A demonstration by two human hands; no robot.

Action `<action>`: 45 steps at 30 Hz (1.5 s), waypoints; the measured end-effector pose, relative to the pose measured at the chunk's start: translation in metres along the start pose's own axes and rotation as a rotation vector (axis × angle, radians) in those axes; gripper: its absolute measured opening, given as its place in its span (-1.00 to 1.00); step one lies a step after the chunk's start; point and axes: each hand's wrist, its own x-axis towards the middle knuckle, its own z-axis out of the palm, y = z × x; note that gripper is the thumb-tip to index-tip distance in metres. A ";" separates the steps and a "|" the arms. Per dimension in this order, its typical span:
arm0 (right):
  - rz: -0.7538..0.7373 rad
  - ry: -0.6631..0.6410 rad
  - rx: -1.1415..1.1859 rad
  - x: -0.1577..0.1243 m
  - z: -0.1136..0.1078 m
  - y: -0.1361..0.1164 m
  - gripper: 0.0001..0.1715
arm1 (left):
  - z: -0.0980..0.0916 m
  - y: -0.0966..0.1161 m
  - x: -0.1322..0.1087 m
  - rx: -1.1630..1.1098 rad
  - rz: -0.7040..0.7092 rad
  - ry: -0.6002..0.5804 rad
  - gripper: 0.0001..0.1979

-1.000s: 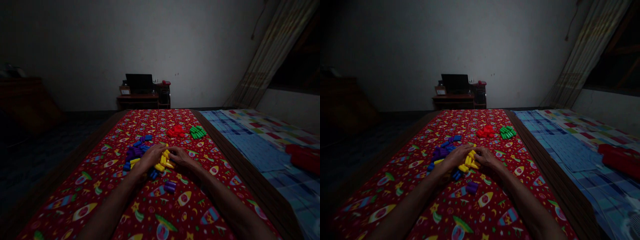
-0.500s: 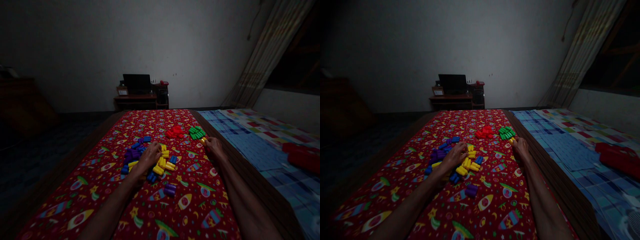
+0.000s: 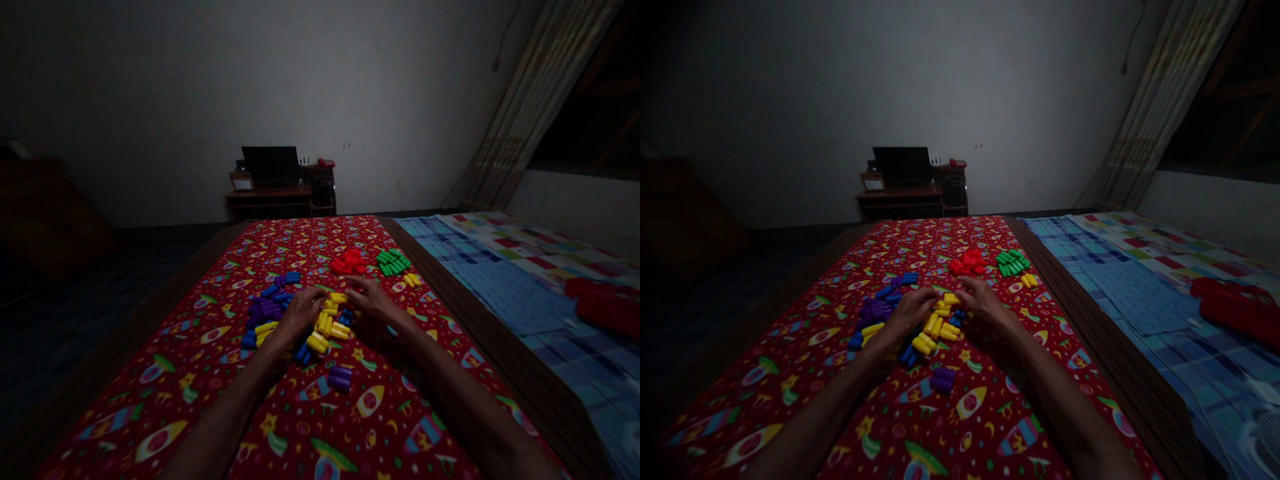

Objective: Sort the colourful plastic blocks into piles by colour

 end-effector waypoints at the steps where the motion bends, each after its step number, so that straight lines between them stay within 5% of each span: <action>1: -0.056 -0.064 0.003 -0.001 0.009 -0.006 -0.60 | 0.000 0.001 -0.001 -0.013 0.013 -0.008 -0.79; 5: -0.182 -0.172 -0.138 -0.008 0.023 -0.011 -0.63 | 0.007 -0.005 -0.005 0.001 0.069 -0.021 -0.78; 9: -0.069 -0.155 -0.278 -0.010 0.017 0.004 -0.71 | 0.013 -0.015 -0.008 0.065 0.099 -0.050 -0.69; 15: -0.102 -0.118 -0.406 -0.016 0.019 0.016 -0.87 | 0.008 -0.004 -0.005 0.087 -0.019 -0.117 -0.72; 22: -0.077 -0.053 -0.387 -0.012 0.018 0.014 -0.80 | 0.003 0.008 -0.001 0.070 -0.086 -0.069 -0.70; 25: 0.040 -0.017 -0.352 -0.006 -0.003 0.014 -0.77 | -0.003 0.008 -0.001 0.098 -0.105 -0.050 -0.72; 31: 0.465 -0.165 -0.281 -0.004 -0.080 0.038 -0.65 | -0.010 -0.001 0.003 0.114 -0.104 -0.048 -0.72; 37: 0.723 -0.068 -0.556 -0.025 -0.127 0.062 -0.74 | -0.009 -0.009 0.004 0.088 -0.035 -0.001 -0.73; 41: 0.602 0.036 -0.644 -0.022 -0.125 0.052 -0.72 | -0.012 -0.002 0.004 0.060 -0.008 0.016 -0.73; 45: 0.305 -0.011 -0.358 -0.005 -0.086 0.019 -0.51 | -0.009 0.014 0.003 -0.005 -0.010 0.030 -0.73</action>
